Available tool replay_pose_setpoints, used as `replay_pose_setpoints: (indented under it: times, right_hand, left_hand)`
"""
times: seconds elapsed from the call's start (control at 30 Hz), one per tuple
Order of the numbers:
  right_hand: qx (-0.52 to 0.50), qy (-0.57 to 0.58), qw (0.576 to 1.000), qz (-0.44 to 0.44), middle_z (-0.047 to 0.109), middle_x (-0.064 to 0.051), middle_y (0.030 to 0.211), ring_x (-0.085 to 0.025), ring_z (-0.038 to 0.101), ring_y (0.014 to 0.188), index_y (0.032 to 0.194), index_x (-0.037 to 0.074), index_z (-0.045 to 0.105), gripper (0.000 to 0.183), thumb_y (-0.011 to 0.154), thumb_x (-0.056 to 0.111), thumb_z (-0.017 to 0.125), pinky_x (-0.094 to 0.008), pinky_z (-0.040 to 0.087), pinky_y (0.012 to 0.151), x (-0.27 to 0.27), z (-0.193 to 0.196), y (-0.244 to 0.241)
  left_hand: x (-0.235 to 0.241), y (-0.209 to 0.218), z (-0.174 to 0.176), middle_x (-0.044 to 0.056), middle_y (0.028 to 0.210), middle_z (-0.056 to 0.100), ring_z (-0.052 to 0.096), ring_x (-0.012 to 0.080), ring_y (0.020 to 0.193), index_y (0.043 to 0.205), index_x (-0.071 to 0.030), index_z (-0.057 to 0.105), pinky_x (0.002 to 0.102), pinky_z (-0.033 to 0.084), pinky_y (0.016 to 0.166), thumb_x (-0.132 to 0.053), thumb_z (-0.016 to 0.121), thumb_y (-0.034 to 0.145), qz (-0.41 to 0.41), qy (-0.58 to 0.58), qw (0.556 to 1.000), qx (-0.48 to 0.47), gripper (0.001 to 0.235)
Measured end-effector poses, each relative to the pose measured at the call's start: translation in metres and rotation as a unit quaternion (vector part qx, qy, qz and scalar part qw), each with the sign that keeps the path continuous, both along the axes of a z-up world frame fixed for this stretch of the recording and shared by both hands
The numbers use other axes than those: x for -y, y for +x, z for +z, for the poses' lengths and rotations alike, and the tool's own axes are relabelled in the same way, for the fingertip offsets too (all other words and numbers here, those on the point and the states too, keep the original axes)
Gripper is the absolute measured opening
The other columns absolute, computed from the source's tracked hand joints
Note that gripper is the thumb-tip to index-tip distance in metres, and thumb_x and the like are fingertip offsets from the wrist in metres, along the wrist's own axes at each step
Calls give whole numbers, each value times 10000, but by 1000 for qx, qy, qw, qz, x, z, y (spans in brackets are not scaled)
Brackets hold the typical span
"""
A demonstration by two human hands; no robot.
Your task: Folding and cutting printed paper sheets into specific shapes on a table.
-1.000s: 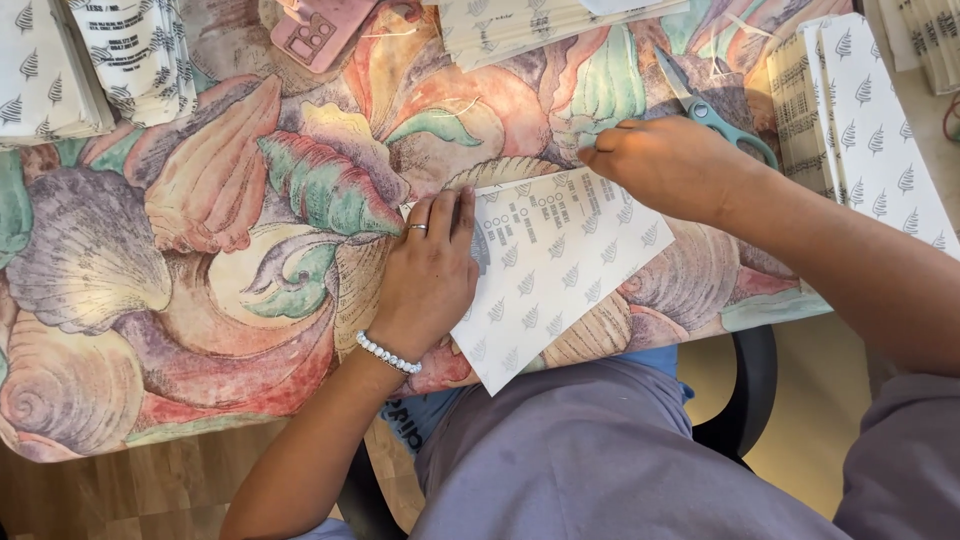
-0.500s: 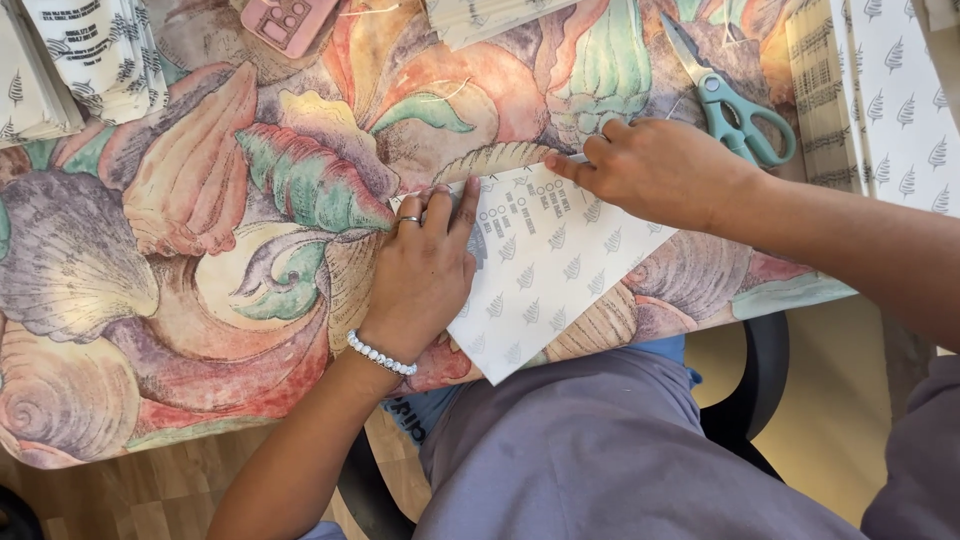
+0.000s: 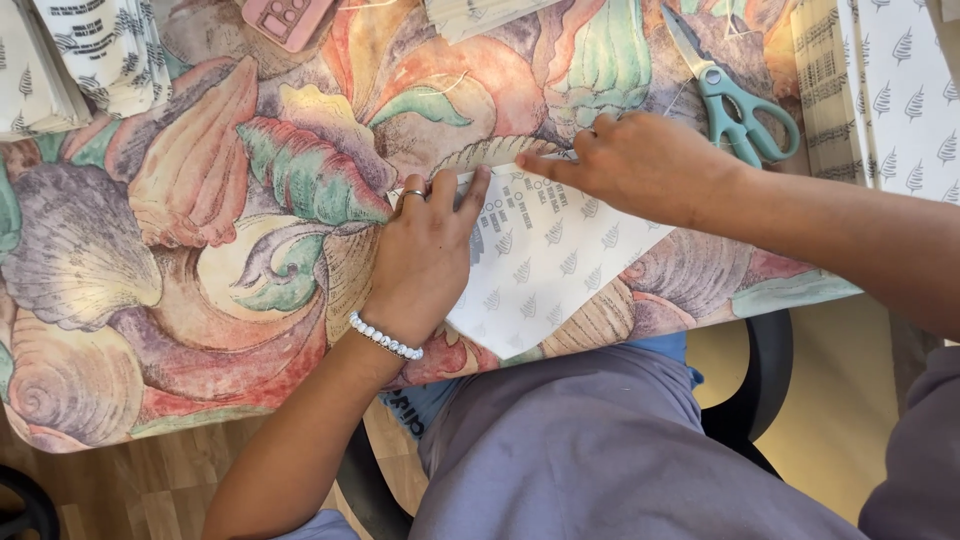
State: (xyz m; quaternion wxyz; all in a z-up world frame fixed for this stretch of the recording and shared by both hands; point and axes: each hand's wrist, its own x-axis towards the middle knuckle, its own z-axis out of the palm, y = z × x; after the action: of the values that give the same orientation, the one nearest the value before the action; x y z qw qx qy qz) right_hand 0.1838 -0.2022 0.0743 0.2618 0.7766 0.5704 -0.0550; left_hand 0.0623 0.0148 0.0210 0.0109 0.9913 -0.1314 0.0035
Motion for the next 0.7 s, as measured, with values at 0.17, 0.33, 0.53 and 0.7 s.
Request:
replay_pose_setpoints:
  times: [0.17,0.33,0.53,0.7]
  right_hand:
    - [12,20,1000,0,770,-10,876,-152,765,811,1502,284,545,608,927,118,650,-261,627,767,1,-6,0]
    - [25,34,999,14,767,-1,900,-148,764,850,1438,282,602,529,928,156,658,-267,622,779,15,-20,6]
    - [54,121,987,91,698,28,960,-156,663,835,1163,138,723,169,1041,166,610,-285,586,643,59,-72,31]
    - [56,121,990,47,694,31,1100,-144,648,894,1126,141,725,200,944,102,651,-287,602,723,81,-76,32]
  left_hand:
    - [3,-1,-4,126,996,521,585,314,969,1508,-121,522,432,659,644,-47,582,888,7,-12,1000,-10,627]
    - [10,-5,-23,160,1036,543,584,342,1000,1543,-156,484,547,610,865,-107,595,910,0,60,998,34,644]
    - [5,-11,-38,114,1169,519,495,330,1057,1571,-187,449,456,475,933,-217,546,964,22,80,994,64,615]
    - [1,-17,-46,186,1341,520,489,361,1267,1491,-46,514,499,458,1072,-79,498,947,29,-15,994,101,545]
